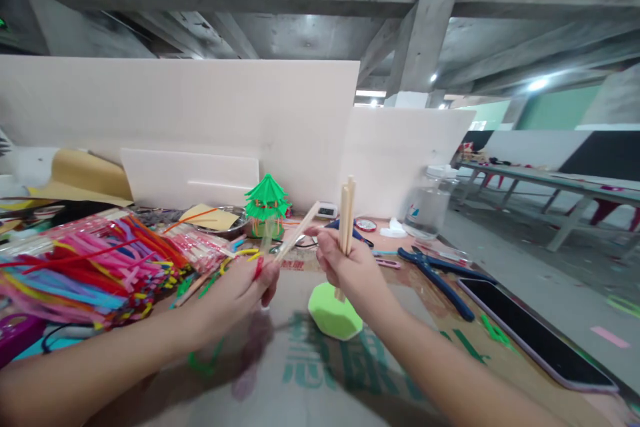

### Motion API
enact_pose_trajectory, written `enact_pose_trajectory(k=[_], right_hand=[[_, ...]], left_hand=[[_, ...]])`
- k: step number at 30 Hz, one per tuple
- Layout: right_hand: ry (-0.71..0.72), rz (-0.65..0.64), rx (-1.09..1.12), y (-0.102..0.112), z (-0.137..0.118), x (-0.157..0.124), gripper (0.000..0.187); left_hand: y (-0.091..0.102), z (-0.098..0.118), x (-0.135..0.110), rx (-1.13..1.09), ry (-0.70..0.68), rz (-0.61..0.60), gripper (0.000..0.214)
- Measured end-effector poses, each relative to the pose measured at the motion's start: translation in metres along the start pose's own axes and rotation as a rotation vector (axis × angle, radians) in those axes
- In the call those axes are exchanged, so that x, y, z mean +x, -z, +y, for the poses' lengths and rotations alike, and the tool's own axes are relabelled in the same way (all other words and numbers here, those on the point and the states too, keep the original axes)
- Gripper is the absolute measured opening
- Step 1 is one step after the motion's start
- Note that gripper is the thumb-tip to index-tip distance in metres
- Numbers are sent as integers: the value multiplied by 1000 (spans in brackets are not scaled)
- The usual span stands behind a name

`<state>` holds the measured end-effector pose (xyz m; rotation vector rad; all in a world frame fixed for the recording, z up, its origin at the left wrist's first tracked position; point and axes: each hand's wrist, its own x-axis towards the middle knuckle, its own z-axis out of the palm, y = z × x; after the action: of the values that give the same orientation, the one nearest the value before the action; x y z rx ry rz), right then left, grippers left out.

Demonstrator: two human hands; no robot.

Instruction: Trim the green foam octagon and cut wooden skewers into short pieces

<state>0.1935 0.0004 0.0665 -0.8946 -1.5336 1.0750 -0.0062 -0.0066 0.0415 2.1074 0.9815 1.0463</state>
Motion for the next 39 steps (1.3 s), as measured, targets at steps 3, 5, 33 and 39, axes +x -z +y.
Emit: enact_pose_trajectory(k=[3, 5, 33, 39], right_hand=[[-41, -22, 118, -4, -2, -4, 44], [-32, -10, 136, -9, -4, -7, 40], [-214, -263, -35, -41, 41, -30, 43], [-98, -271, -397, -34, 24, -22, 24]], left_hand=[[-7, 6, -5, 165, -17, -116, 28], [-10, 9, -8, 166, -3, -131, 26], [94, 13, 33, -514, 109, 202, 34], [77, 34, 21, -387, -44, 156, 34]])
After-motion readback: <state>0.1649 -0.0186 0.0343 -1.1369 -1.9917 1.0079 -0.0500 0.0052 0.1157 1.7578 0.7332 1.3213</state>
